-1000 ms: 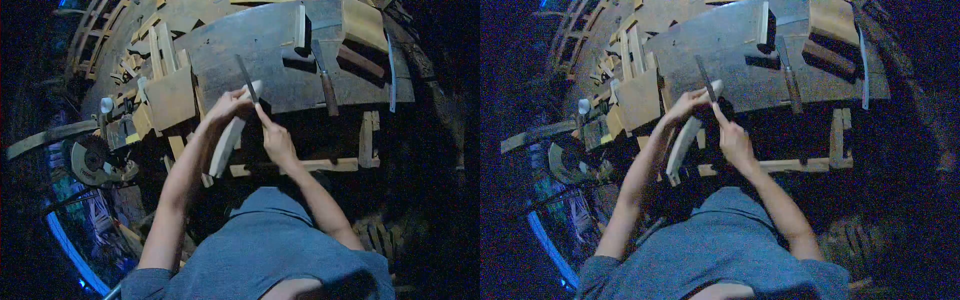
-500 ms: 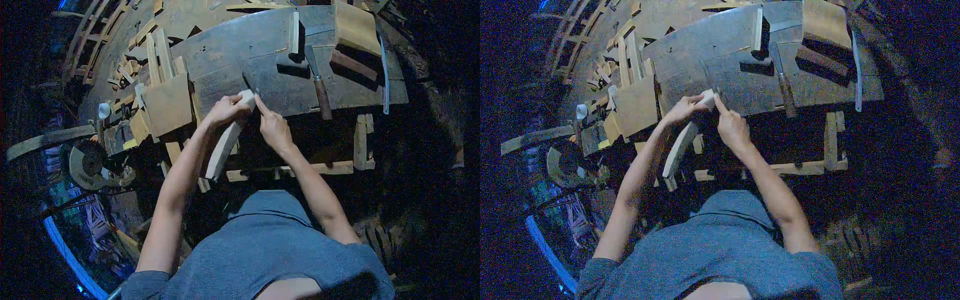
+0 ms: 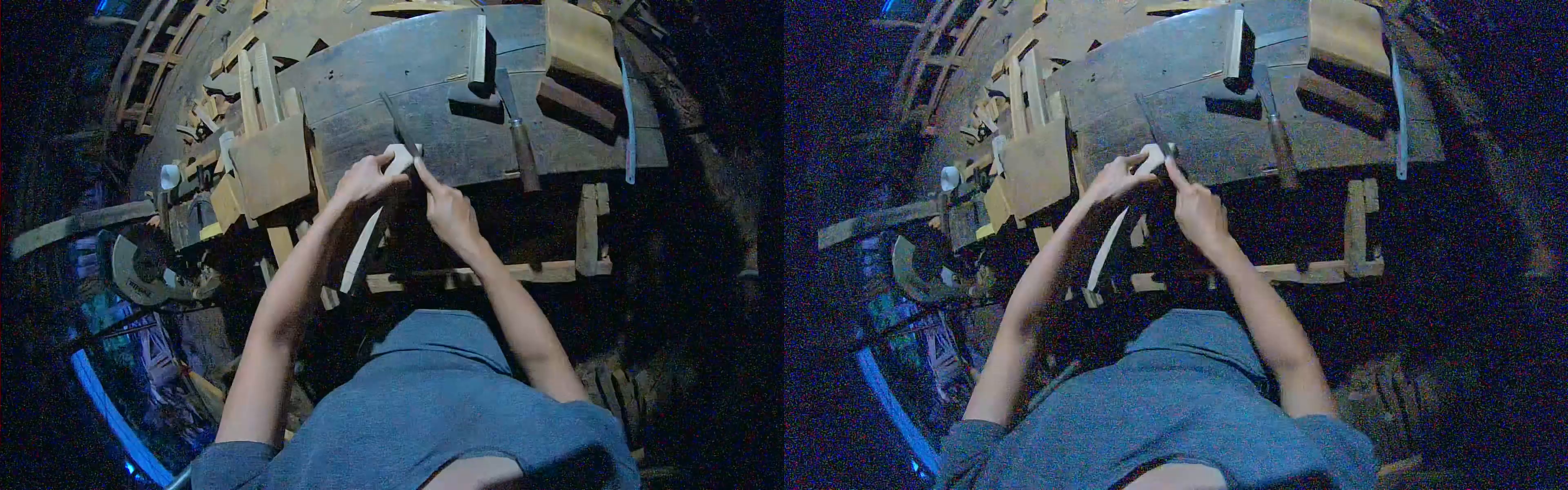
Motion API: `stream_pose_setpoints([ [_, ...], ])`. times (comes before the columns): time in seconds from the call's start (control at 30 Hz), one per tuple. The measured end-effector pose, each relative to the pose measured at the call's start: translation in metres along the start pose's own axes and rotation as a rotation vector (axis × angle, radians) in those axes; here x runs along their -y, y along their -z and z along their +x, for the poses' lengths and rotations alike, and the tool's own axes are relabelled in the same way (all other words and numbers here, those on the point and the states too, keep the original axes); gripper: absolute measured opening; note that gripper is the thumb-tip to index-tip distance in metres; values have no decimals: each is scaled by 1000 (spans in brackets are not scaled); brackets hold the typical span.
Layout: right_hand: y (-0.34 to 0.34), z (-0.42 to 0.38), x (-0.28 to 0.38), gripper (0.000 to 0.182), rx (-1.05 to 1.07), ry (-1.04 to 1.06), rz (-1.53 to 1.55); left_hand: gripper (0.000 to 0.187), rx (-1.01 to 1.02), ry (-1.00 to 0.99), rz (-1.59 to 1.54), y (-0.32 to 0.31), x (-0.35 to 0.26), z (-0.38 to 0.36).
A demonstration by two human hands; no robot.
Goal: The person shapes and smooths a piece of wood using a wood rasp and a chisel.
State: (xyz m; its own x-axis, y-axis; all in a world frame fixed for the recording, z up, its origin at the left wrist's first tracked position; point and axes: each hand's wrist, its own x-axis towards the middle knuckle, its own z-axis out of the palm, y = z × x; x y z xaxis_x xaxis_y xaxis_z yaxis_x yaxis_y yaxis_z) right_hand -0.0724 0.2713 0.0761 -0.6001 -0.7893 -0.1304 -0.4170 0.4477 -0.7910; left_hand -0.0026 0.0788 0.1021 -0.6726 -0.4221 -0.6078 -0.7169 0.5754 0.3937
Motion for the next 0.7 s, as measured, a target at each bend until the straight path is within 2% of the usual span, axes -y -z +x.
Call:
stream_pose_setpoints([
  [0.03,-2,14,-4,57,-68,26,36,86,-2,-5,1,-2,-3,1],
  [0.07,-2,25,-4,59,-13,-77,-6,85,-17,12,29,-3,-7,0],
  [0.1,-1,23,-3,59,-21,-72,2,85,-33,30,63,0,-9,-3],
  [0.13,-1,16,-3,59,7,-68,-6,84,9,38,52,3,-9,-3],
  [0.2,3,-8,8,60,94,-56,-44,82,-38,3,16,0,2,1],
  [0.23,8,-22,15,60,118,-70,43,81,-23,3,4,-1,2,1],
  [0.3,9,-14,9,59,75,-70,28,82,15,13,-18,0,3,3],
  [0.33,6,-2,5,59,77,-84,29,86,-47,-17,-41,-6,8,6],
  [0.4,2,21,2,57,-5,-123,51,86,-31,-12,-32,-7,6,6],
  [0.43,3,18,1,57,-16,-121,55,86,-28,-3,-28,-3,4,8],
  [0.5,11,-3,8,54,105,-123,99,84,-30,-11,50,0,-1,2],
  [0.53,13,-17,10,53,88,-49,144,83,7,4,85,5,-4,1],
  [0.57,12,-17,10,53,102,-63,148,82,57,21,115,8,-12,-2],
  [0.63,13,-9,4,52,124,-88,80,80,-38,-31,92,-6,2,4],
  [0.7,10,0,4,52,90,-55,60,79,-34,35,84,1,-16,-2],
])
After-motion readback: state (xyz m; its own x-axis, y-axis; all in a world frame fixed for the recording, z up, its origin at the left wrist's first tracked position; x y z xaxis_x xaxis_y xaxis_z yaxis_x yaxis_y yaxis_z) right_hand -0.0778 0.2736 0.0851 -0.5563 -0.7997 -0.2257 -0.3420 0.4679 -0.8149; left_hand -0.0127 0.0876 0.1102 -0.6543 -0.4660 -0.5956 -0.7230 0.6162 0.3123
